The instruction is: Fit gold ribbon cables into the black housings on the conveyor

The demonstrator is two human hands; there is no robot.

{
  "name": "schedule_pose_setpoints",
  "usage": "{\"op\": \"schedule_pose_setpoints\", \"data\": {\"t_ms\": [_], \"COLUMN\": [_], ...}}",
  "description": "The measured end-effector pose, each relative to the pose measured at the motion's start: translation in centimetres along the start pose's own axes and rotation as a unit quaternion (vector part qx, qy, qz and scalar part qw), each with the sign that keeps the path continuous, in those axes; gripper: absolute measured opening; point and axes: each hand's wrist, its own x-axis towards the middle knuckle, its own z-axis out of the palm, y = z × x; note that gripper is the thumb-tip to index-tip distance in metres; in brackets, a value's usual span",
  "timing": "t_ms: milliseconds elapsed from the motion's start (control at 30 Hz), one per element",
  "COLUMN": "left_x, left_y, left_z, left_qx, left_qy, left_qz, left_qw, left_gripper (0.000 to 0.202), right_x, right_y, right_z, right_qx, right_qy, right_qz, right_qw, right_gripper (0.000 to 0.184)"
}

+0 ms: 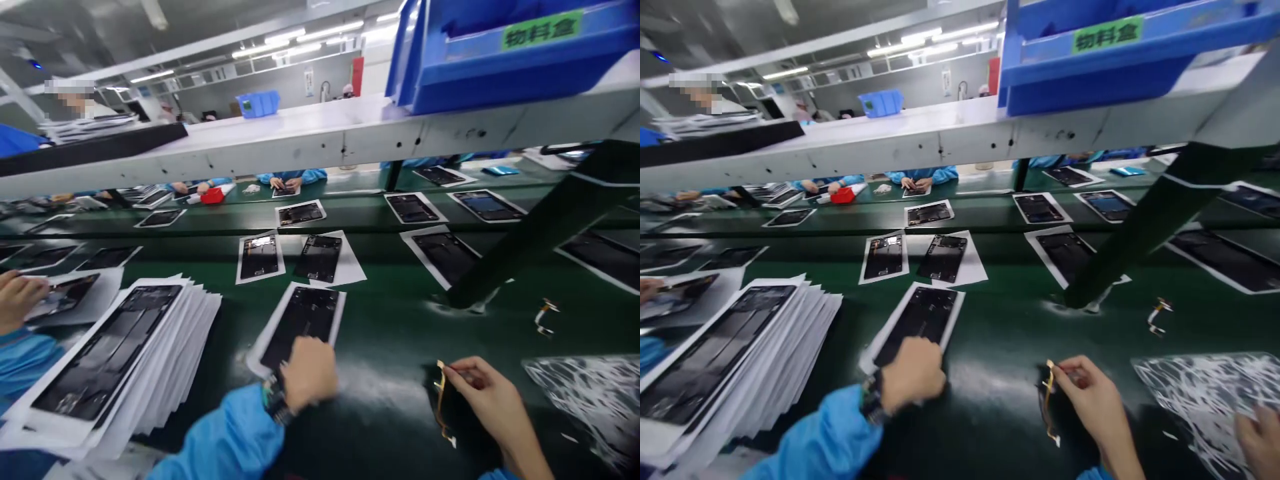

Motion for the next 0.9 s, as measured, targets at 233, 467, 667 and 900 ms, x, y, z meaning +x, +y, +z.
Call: {"op": "schedule_pose_setpoints", "data": {"t_ms": [233,467,667,900], "left_x": [-3.0,-6.5,-5.8,1.5], "left_y": [-1.1,-8.9,-8.6,-6.3], "left_z": [7.2,10.4,7.7,6.4], "left_qx": [-0.047,-0.143,-0.404,-0.467], "left_qy": [0.126,0.03,0.173,0.148], "left_qz": [-0.055,-0.115,0.084,0.131], "left_qw": [0.989,0.982,0.894,0.862], "left_gripper": [0.024,0.023,0.04,0.043], "right_x": [-3.8,-8.6,-7.2,1.5], "right_y": [-2.6,-8.0,-16.6,-17.5], "right_z": [-1.0,-2.3,3.7,12.3], "right_qx": [0.026,-0.009,-0.033,0.187], "right_qy": [-0.001,-0.079,-0.273,-0.33], "right_qz": [0.009,-0.139,-0.157,-0.082], "right_qw": [1.0,0.987,0.949,0.921], "right_gripper": [0.041,0.027,0.021,0.047]}}
